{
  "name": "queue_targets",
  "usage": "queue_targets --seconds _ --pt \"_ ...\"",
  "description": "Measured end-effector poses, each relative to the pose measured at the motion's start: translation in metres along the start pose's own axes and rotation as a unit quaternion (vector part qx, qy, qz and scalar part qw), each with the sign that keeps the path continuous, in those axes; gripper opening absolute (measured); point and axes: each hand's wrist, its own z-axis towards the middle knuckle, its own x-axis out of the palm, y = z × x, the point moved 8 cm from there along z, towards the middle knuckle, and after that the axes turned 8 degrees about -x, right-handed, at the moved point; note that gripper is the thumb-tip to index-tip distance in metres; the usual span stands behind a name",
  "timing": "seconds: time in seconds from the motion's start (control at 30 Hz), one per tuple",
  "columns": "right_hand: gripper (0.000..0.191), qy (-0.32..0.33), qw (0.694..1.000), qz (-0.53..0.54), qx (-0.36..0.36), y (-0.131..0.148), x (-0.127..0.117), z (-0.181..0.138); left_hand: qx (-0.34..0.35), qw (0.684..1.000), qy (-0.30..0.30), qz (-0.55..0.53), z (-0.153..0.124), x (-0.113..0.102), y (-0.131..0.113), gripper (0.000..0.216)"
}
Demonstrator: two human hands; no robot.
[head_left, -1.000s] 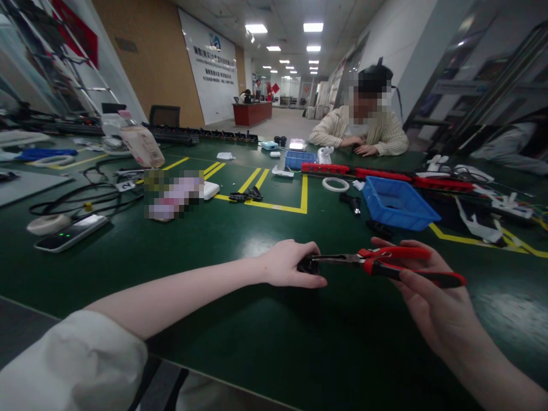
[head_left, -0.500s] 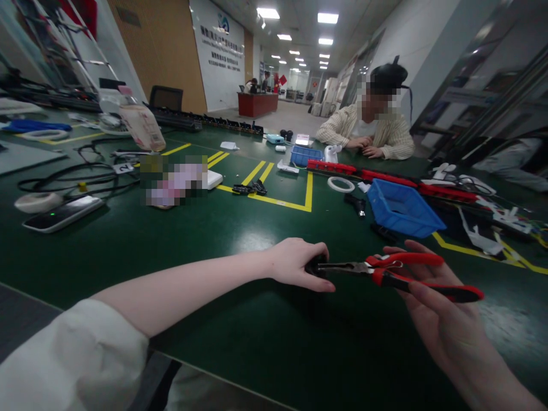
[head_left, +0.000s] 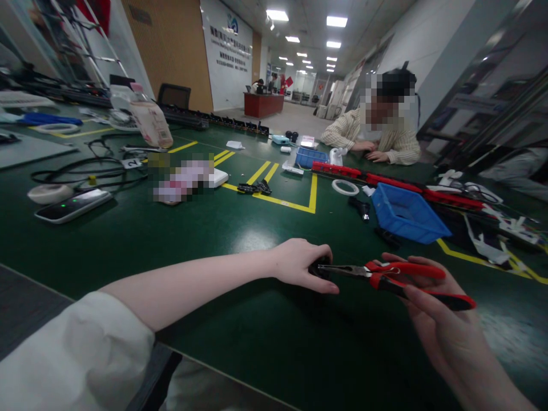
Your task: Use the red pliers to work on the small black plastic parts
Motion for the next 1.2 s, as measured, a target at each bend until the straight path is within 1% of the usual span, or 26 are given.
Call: queue_targets --seconds 0.13,0.2,0.37,0.43,0.57,0.73,0.87,1.0,1.07,1.2 --pt "0.044 -0.027 0.999 0.009 0.029 -0.002 -0.001 -0.002 0.000 1.000 0.004 -0.005 -0.001 -0.001 -0.001 0.058" --pt "0.043 -0.034 0.999 0.012 0.035 -0.002 0.000 -0.002 0.001 1.000 0.007 -0.004 -0.001 -0.001 -0.002 0.059" --pt "0.034 -0.027 0.998 0.022 0.055 -0.006 0.002 -0.002 0.005 1.000 -0.001 0.014 -0.001 -0.002 -0.004 0.069" --pt "0.033 -0.027 0.997 0.028 0.063 -0.008 0.002 -0.002 0.010 1.000 0.000 0.021 -0.001 -0.001 -0.004 0.068" --pt "0.034 -0.035 0.997 0.032 0.061 -0.007 0.002 -0.003 0.019 1.000 0.007 0.018 -0.001 0.000 -0.004 0.063" --pt "0.042 -0.049 0.997 0.056 0.032 -0.001 0.003 -0.006 0.018 1.000 0.018 0.006 -0.001 0.000 -0.003 0.058" --pt "0.045 -0.053 0.996 0.059 0.038 -0.001 0.004 -0.007 0.017 1.000 0.019 0.006 -0.001 0.000 -0.004 0.058" --pt "0.046 -0.061 0.994 0.063 0.067 -0.006 0.003 -0.005 0.021 1.000 0.005 0.020 -0.001 0.000 -0.005 0.059" --pt "0.044 -0.065 0.993 0.061 0.080 -0.010 0.001 -0.004 0.011 1.000 -0.007 0.029 -0.001 -0.001 -0.004 0.061" --pt "0.038 -0.059 0.993 0.060 0.083 -0.015 0.000 -0.003 0.002 0.999 -0.027 0.036 -0.001 -0.003 -0.004 0.066"
